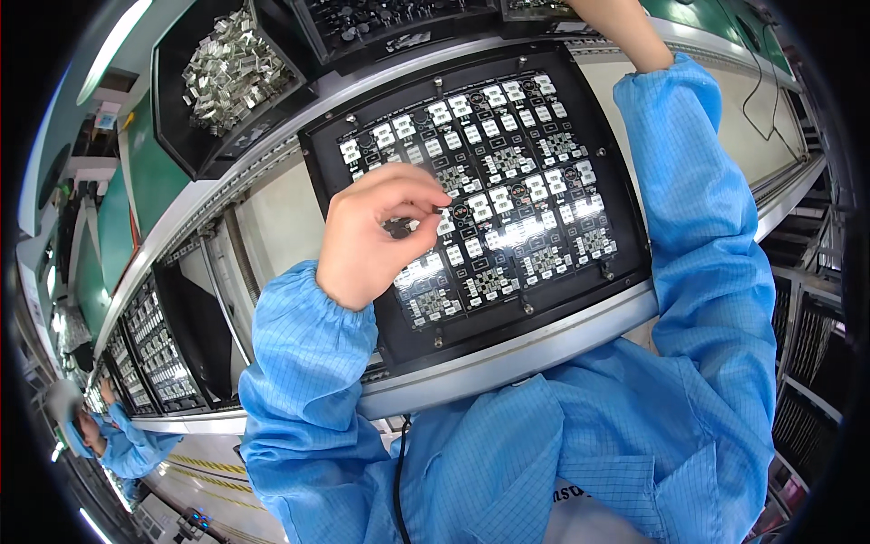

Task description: Manually placing small electronic components into specified slots on a PCB panel on a manufacturing assembly line.

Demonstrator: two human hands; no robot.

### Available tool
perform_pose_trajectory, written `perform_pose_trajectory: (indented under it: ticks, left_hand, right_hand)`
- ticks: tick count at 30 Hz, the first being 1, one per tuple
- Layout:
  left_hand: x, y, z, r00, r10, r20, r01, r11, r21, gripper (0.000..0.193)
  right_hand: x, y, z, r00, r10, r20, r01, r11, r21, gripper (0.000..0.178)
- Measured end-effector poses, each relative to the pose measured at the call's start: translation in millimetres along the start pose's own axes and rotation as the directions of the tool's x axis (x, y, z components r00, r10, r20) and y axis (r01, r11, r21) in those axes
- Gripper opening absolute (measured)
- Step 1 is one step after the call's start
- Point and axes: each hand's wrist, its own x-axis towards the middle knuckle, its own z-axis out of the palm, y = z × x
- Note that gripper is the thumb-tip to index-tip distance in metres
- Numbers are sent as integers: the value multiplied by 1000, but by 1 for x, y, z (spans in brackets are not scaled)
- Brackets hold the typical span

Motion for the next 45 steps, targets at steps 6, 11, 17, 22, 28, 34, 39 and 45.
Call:
perform_pose_trajectory:
  ticks: [6, 11, 17, 22, 28, 34, 39, 45]
  left_hand:
    - [11, 3, 8, 994, 100, 47, -110, 946, 305, 22]
    - [17, 0, 11, 964, 229, 135, -266, 834, 483, 30]
    - [26, 6, 14, 956, 233, 177, -292, 808, 512, 33]
    - [29, 12, 17, 950, 244, 192, -311, 767, 561, 34]
    - [34, 20, 23, 940, 254, 228, -341, 714, 612, 36]
    - [32, 16, 24, 932, 249, 265, -361, 722, 590, 34]
    - [31, 21, 14, 914, 216, 342, -383, 736, 558, 32]
    - [26, 57, 11, 953, 179, 246, -299, 703, 645, 30]
  right_hand:
    - [-2, 11, -18, 996, -12, -84, 14, 1000, 23, 13]
    - [2, 13, -13, 997, 60, -48, -55, 995, 86, 14]
    - [3, 7, -26, 996, 87, -24, -85, 993, 81, 16]
    - [6, 11, -25, 997, 73, -32, -70, 994, 88, 18]
    - [4, 18, -31, 996, 63, -65, -59, 996, 72, 18]
    - [3, 24, -24, 998, 34, -58, -29, 996, 82, 18]
    - [3, 25, -21, 997, 51, -55, -43, 991, 124, 16]
    - [3, 35, -17, 997, 68, -21, -63, 980, 190, 10]
